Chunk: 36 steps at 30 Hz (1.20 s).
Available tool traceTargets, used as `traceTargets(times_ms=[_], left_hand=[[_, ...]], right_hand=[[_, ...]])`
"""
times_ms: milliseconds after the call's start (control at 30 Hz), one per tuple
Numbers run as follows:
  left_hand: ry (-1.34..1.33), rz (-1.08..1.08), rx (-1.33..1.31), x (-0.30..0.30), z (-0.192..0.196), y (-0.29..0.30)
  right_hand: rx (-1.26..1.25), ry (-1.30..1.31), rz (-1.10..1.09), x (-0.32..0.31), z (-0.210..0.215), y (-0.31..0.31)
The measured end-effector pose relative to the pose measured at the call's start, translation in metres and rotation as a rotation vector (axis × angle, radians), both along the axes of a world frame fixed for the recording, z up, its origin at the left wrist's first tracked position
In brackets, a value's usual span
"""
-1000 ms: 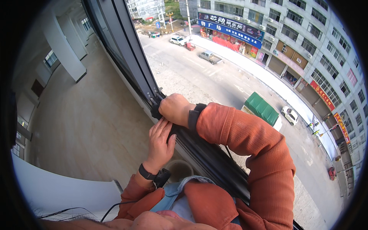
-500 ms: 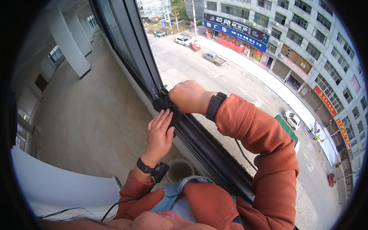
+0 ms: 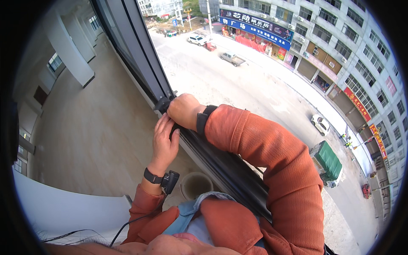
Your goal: The person installs a black rubber weatherstrip along a window frame using a screwdriver to press it into place. They repeatedly align and press the strip along the frame, occasionally adjusting their grip and repositioning the tool.
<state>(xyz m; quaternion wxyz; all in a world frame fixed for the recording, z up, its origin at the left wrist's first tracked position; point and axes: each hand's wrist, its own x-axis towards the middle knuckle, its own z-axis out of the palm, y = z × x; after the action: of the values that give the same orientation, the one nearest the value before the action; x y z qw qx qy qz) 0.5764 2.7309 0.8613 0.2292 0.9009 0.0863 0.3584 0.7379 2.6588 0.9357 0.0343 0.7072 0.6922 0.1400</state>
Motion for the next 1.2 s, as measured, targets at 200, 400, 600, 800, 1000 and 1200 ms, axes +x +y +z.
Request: traceTargets(times_ms=[200, 400, 600, 800, 1000, 1200], left_hand=[[0.024, -0.023, 0.165, 0.025, 0.032, 0.194], [-0.010, -0.320, 0.176, 0.039, 0.069, 0.322], [0.006, -0.528, 0.130, 0.081, 0.048, 0.397], [0.000, -0.459, 0.090, 0.105, -0.012, 0.302], [-0.083, -0.387, 0.055, 0.103, -0.035, 0.228], [-0.189, -0.154, -0.042, 0.113, -0.070, 0.159]], right_hand=[[-0.092, 0.127, 0.017, 0.044, 0.037, 0.185], [-0.148, 0.146, 0.095, 0.063, 0.082, 0.290], [-0.214, 0.197, 0.115, 0.107, 0.058, 0.338], [-0.102, 0.165, 0.127, 0.115, 0.012, 0.258], [0.024, 0.206, 0.024, 0.136, 0.014, 0.176], [-0.093, 0.286, -0.017, 0.132, -0.044, 0.100]])
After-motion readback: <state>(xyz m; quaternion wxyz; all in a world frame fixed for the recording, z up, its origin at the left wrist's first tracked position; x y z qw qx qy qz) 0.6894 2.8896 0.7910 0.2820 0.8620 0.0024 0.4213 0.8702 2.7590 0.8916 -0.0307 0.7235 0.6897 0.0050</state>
